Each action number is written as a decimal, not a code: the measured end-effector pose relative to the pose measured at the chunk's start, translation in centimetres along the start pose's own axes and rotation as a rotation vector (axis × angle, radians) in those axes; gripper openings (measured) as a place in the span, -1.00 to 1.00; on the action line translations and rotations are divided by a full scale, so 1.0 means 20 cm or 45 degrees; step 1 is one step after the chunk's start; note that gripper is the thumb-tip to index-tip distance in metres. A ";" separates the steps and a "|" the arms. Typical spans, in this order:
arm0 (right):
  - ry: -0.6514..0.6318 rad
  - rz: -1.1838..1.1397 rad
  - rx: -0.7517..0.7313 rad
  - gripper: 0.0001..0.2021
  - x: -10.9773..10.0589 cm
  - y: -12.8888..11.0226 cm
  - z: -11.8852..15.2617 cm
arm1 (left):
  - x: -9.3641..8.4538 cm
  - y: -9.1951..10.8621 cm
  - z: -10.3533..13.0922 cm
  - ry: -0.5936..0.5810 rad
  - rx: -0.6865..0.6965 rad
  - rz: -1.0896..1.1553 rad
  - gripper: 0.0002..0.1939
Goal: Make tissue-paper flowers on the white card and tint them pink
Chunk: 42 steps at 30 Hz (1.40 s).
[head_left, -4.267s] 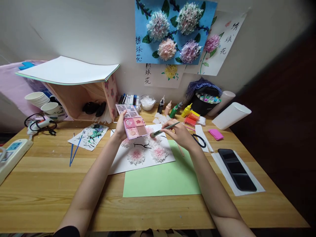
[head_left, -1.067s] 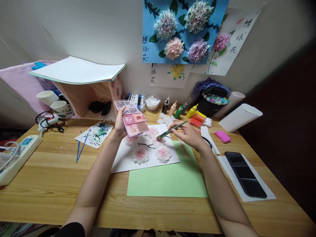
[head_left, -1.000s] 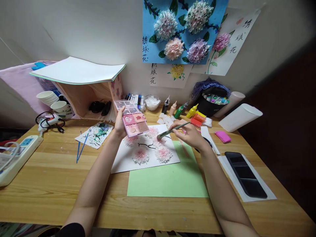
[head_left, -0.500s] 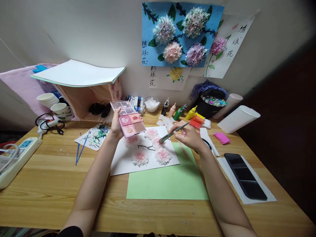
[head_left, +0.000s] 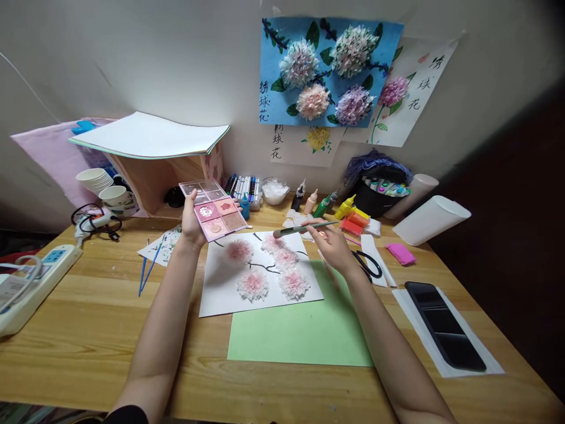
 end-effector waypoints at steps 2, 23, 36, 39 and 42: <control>-0.063 0.049 0.003 -0.74 0.02 0.03 0.00 | -0.01 0.00 0.00 -0.008 0.000 0.015 -0.36; 0.309 -0.093 -0.306 -0.77 0.01 -0.13 0.05 | 0.07 -0.13 -0.03 -0.090 -0.136 -0.049 -0.41; 0.225 0.018 -0.478 -0.77 0.03 -0.26 0.11 | 0.22 -0.26 0.02 -0.252 -0.231 0.060 -0.57; 0.152 0.053 -0.478 -0.77 0.03 -0.27 0.10 | 0.22 -0.26 0.02 -0.243 -0.219 0.047 -0.53; 0.076 0.079 -0.488 -0.78 0.04 -0.29 0.10 | 0.22 -0.25 0.02 -0.218 -0.230 0.035 -0.50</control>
Point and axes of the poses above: each hand's wrist, its own z-axis away from the middle knuckle, its own x-axis out of the palm, y = z × x, the point moved 2 cm from there along -z, towards the middle knuckle, and after that the axes turned 12 degrees about -z, right-handed, at the moved point
